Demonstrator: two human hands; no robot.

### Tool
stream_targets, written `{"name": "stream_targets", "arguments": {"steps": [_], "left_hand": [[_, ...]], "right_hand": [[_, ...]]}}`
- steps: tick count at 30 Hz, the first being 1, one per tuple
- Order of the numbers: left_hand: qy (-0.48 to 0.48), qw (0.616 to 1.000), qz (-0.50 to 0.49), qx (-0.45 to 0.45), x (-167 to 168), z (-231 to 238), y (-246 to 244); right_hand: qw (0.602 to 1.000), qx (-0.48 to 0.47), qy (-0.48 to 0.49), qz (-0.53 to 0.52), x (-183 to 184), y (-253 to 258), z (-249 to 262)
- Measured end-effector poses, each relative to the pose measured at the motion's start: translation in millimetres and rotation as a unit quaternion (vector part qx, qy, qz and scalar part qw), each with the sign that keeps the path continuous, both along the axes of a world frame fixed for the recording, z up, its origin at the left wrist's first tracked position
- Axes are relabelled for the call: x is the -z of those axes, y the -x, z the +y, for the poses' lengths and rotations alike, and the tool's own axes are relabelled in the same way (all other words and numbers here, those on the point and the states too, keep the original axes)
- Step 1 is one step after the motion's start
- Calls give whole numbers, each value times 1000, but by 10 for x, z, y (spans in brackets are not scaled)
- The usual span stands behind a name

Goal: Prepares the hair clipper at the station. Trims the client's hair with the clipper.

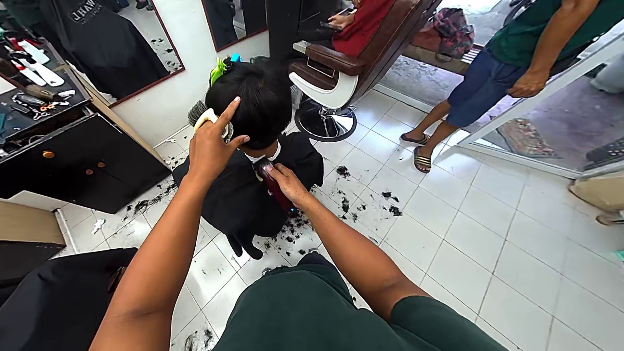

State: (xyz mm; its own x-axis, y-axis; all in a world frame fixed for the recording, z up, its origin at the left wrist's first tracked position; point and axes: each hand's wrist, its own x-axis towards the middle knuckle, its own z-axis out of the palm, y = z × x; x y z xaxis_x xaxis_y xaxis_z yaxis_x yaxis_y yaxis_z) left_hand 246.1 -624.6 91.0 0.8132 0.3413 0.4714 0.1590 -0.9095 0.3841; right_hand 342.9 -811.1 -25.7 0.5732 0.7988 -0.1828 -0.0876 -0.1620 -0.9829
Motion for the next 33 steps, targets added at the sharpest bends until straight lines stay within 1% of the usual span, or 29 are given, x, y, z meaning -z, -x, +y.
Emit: {"name": "stream_targets", "arguments": {"steps": [1,3,6,10,13,16,18,20,21,22,23,24,25,26,27,28,29,30,31,32,33], "left_hand": [[-1,1000,0,-4,1,-8,11],[0,1000,1,-15,7,-39,28],[6,999,-3,-42,6,-120,32],[12,997,-1,-78,24,-232,30],[8,995,-4,-104,46,-323,30],[19,991,-3,-132,54,-435,59],[35,984,-54,-166,41,-552,141],[46,963,-175,-202,105,-672,238],[55,952,-214,-210,172,-754,256],[75,951,-218,-206,254,-869,249],[117,958,-177,-192,330,-1018,221],[182,960,-118,-174,393,-1169,155],[270,948,-73,-153,459,-1297,63],[375,916,-67,-129,526,-1399,-33],[484,861,-103,-114,586,-1489,-117],[578,793,-155,-116,637,-1565,-181],[640,730,-198,-133,678,-1623,-224],[674,689,-216,-155,723,-1666,-234],[685,676,-209,-171,782,-1705,-209],[681,689,-179,-173,842,-1742,-160],[668,714,-134,-161,885,-1779,-98]], "right_hand": [[1000,-16,17,16,7,-31,-54],[998,-16,51,30,43,-124,-115],[998,-13,65,-4,19,-353,-116],[995,-56,71,-38,-114,-597,-147],[994,-88,45,-52,-52,-706,-140],[992,-123,6,-40,-26,-781,-195],[991,-128,-37,3,87,-885,-287],[982,-107,-109,108,238,-988,-486],[975,-94,-118,164,293,-1032,-606],[972,-81,-96,197,339,-1065,-721],[971,-82,-63,216,387,-1099,-842],[969,-96,-37,225,449,-1121,-957],[968,-108,-22,226,512,-1134,-1046],[968,-110,-17,227,543,-1134,-1109],[967,-102,-14,233,544,-1123,-1149],[966,-92,-11,241,531,-1108,-1178],[966,-80,-9,245,516,-1091,-1204],[968,-77,-13,240,517,-1072,-1238],[970,-91,-22,226,531,-1058,-1287],[970,-122,-28,208,538,-1063,-1338],[970,-156,-31,185,539,-1073,-1378]]}}
